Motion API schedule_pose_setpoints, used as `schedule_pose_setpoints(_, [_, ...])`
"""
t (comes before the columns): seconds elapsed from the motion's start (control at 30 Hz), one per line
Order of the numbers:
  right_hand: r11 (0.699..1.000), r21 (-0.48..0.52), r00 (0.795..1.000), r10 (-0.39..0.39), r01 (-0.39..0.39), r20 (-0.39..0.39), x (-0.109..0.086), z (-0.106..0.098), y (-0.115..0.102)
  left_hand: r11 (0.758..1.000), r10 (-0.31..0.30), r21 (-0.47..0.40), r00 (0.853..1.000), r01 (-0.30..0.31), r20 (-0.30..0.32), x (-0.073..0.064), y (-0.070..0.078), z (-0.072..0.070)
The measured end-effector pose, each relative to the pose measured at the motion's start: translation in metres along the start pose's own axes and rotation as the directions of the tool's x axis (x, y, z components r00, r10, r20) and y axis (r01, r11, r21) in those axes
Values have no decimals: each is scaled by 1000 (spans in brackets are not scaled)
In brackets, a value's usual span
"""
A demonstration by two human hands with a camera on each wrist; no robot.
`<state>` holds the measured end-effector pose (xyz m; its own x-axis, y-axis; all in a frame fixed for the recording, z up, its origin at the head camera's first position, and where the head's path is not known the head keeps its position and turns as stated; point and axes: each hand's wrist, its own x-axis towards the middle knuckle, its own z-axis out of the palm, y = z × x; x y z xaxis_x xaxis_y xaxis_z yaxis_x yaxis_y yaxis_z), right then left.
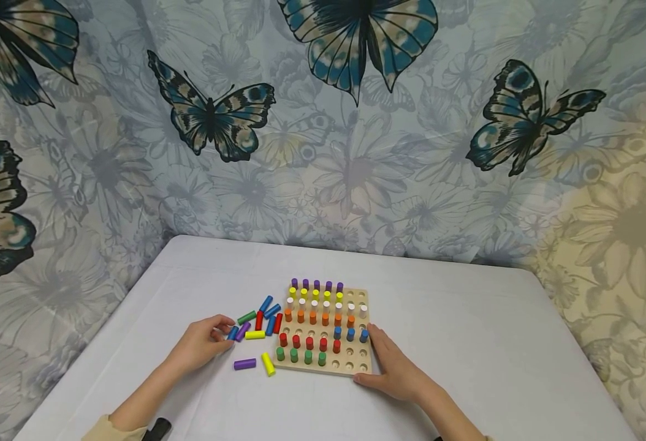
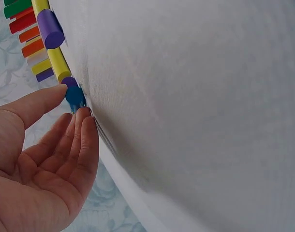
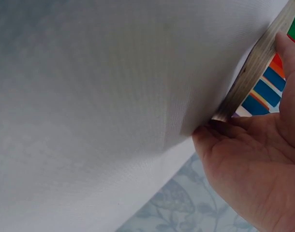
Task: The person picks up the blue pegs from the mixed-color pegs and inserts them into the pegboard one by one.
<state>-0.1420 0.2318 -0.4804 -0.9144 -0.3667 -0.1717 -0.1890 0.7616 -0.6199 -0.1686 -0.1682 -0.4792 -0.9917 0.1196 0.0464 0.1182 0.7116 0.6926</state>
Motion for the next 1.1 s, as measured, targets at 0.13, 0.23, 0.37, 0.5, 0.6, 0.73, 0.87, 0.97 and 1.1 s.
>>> schedule_pose_setpoints(0.13, [1000,-4,1000,3,-3,-2,1,0,1,1000,-11,13,1000,11,6,1,0,1])
schedule_pose_setpoints(0.23, [1000,-4,1000,4,-4,-1,1,0,2,1000,-7,28,1000,6,9,1,1,1])
schedule_pose_setpoints(0.37, [1000,-9,1000,7,-7,0,2,0,2,999,13,34,1000,-13,15,0,3,2])
schedule_pose_setpoints(0.5, [1000,-11,1000,6,-6,-1,1,0,2,999,18,40,1000,-19,18,0,3,3])
schedule_pose_setpoints(0.6, [1000,-11,1000,7,-7,0,0,0,1,999,18,45,1000,-19,17,0,3,3])
schedule_pose_setpoints(0.73, [1000,-15,1000,10,-10,2,0,0,2,999,30,44,999,-31,10,0,2,2])
schedule_pose_setpoints(0.87, [1000,-17,1000,4,-4,2,-1,0,2,1000,14,25,1000,-14,3,0,1,1])
schedule_pose_setpoints(0.97, [1000,-13,1000,-3,3,3,-1,0,1,1000,-20,0,1000,20,-9,0,0,0])
schedule_pose_setpoints(1.1, [1000,-12,1000,-4,4,4,0,-1,1,999,-46,-29,999,46,-27,0,0,-2])
